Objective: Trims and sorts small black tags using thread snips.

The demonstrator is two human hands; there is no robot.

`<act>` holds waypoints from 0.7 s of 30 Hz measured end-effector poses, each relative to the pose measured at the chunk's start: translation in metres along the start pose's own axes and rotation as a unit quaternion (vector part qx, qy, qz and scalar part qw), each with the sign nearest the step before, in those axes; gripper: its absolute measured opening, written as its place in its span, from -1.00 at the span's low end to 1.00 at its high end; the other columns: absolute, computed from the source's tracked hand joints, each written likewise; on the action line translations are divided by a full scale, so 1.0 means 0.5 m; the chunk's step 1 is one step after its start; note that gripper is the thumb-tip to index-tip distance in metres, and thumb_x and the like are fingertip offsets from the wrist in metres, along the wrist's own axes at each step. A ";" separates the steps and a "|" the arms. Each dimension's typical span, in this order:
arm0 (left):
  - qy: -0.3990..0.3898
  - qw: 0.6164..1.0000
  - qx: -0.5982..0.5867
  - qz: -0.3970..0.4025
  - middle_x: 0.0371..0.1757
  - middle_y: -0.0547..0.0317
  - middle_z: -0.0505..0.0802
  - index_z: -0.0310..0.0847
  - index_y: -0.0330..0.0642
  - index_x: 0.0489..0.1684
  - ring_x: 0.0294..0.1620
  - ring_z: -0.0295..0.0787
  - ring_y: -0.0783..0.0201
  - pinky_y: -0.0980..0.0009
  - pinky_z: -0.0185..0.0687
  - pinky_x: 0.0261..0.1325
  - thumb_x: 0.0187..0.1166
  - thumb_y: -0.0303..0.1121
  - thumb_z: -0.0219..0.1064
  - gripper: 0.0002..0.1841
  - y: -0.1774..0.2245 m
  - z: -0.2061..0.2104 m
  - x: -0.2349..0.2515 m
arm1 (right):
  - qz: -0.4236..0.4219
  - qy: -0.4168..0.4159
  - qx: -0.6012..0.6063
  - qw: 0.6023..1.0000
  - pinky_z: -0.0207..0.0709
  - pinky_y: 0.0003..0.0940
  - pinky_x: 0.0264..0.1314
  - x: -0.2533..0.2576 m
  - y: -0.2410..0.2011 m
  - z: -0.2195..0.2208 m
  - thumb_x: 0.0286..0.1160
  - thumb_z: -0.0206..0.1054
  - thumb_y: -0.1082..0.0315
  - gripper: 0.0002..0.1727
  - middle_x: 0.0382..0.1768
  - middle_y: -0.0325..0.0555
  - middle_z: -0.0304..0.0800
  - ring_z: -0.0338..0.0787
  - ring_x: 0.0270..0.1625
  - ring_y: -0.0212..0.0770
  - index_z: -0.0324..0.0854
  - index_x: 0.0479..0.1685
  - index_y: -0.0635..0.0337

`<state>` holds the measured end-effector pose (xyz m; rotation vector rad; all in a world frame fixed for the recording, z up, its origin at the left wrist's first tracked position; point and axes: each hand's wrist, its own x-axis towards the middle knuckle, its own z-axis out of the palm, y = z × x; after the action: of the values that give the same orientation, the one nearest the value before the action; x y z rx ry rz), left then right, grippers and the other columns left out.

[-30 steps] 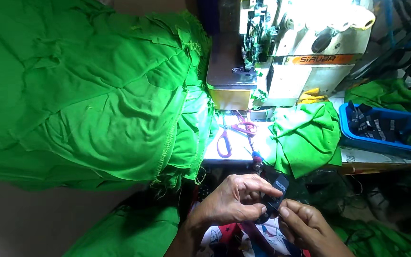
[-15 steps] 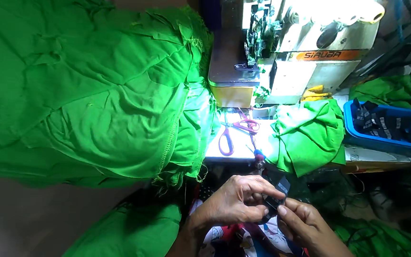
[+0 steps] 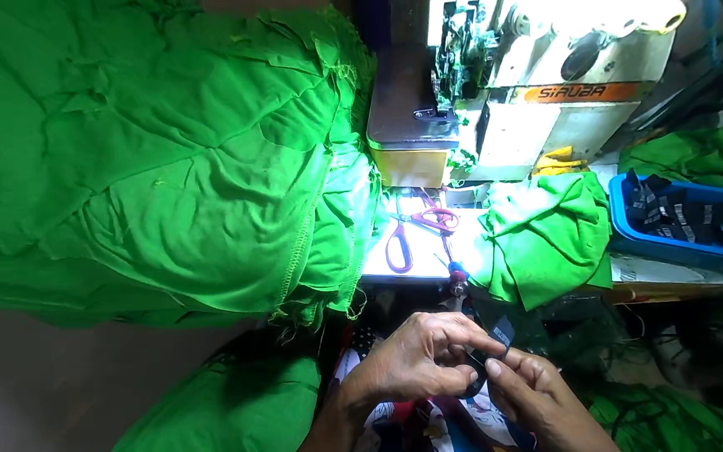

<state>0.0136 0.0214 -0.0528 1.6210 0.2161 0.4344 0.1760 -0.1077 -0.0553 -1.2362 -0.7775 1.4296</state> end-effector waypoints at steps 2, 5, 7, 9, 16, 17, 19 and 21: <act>-0.001 1.000 -0.003 -0.005 0.12 -0.04 0.78 0.72 -0.53 0.13 -0.16 0.65 0.66 0.77 0.57 -0.12 0.33 -0.69 0.30 -0.64 -0.001 0.001 0.001 | -0.005 0.003 0.000 1.000 0.22 -0.82 -0.62 0.001 0.000 0.001 0.64 0.14 0.41 -0.80 -0.68 -0.69 0.50 0.35 -0.68 -0.78 0.65 -0.29 -0.04; -0.002 1.000 -0.008 -0.006 0.11 -0.04 0.79 0.72 -0.53 0.13 -0.15 0.65 0.66 0.76 0.57 -0.12 0.34 -0.68 0.31 -0.65 -0.005 0.001 0.000 | -0.030 -0.005 -0.006 1.000 0.19 -0.83 -0.63 0.002 0.018 -0.008 0.60 0.19 0.38 -0.84 -0.70 -0.70 0.46 0.32 -0.69 -0.79 0.67 -0.24 -0.05; -0.004 1.000 -0.012 -0.008 0.13 -0.02 0.78 0.72 -0.52 0.14 -0.12 0.67 0.65 0.75 0.60 -0.09 0.34 -0.68 0.31 -0.64 -0.006 0.001 0.000 | -0.036 0.000 -0.005 0.999 0.17 -0.83 -0.65 0.001 0.022 -0.011 0.60 0.21 0.38 -0.80 -0.73 -0.69 0.43 0.30 -0.71 -0.79 0.65 -0.38 -0.09; -0.005 1.000 -0.012 -0.011 0.12 -0.02 0.78 0.72 -0.52 0.15 -0.13 0.66 0.65 0.75 0.59 -0.10 0.34 -0.69 0.31 -0.63 -0.006 0.002 0.002 | -0.035 -0.001 -0.003 0.999 0.17 -0.83 -0.65 -0.002 0.021 -0.013 0.59 0.21 0.39 -0.76 -0.74 -0.68 0.42 0.31 -0.71 -0.78 0.61 -0.47 -0.11; -0.001 1.000 -0.023 -0.007 0.14 0.08 0.78 0.70 -0.53 0.15 -0.07 0.70 0.66 0.74 0.64 -0.04 0.34 -0.71 0.31 -0.63 0.024 -0.016 0.049 | -0.025 0.049 0.001 0.998 0.26 -0.81 -0.58 -0.046 0.006 -0.053 0.71 -0.05 0.47 -0.65 -0.68 -0.71 0.51 0.37 -0.67 -0.78 0.70 -0.22 0.01; -0.005 1.000 -0.017 -0.007 0.14 0.11 0.79 0.70 -0.51 0.17 -0.07 0.69 0.68 0.74 0.63 -0.04 0.36 -0.70 0.31 -0.63 0.040 -0.019 0.073 | -0.019 0.067 0.010 0.998 0.27 -0.80 -0.58 -0.053 0.008 -0.065 0.74 -0.10 0.45 -0.61 -0.68 -0.69 0.52 0.38 -0.67 -0.77 0.71 -0.20 0.03; -0.023 0.999 0.030 0.012 0.12 0.08 0.80 0.71 -0.49 0.17 -0.09 0.68 0.66 0.72 0.62 -0.05 0.42 -0.66 0.29 -0.66 0.078 -0.021 0.141 | -0.013 0.091 0.026 0.995 0.29 -0.79 -0.57 -0.068 0.017 -0.087 0.78 -0.17 0.42 -0.56 -0.68 -0.69 0.57 0.41 -0.67 -0.76 0.70 -0.21 0.00; -0.034 0.992 0.110 0.057 -0.02 0.03 0.85 0.78 -0.44 0.08 -0.20 0.69 0.56 0.62 0.60 -0.15 0.40 -0.62 0.31 -0.70 0.111 -0.012 0.231 | -0.017 0.098 0.030 0.995 0.29 -0.78 -0.57 -0.079 0.029 -0.102 0.78 -0.18 0.39 -0.56 -0.65 -0.71 0.58 0.41 -0.65 -0.77 0.68 -0.22 -0.03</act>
<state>0.1094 0.0666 0.0195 1.8679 0.1223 0.4541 0.2175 -0.1570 -0.0709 -1.2885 -0.6146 1.2719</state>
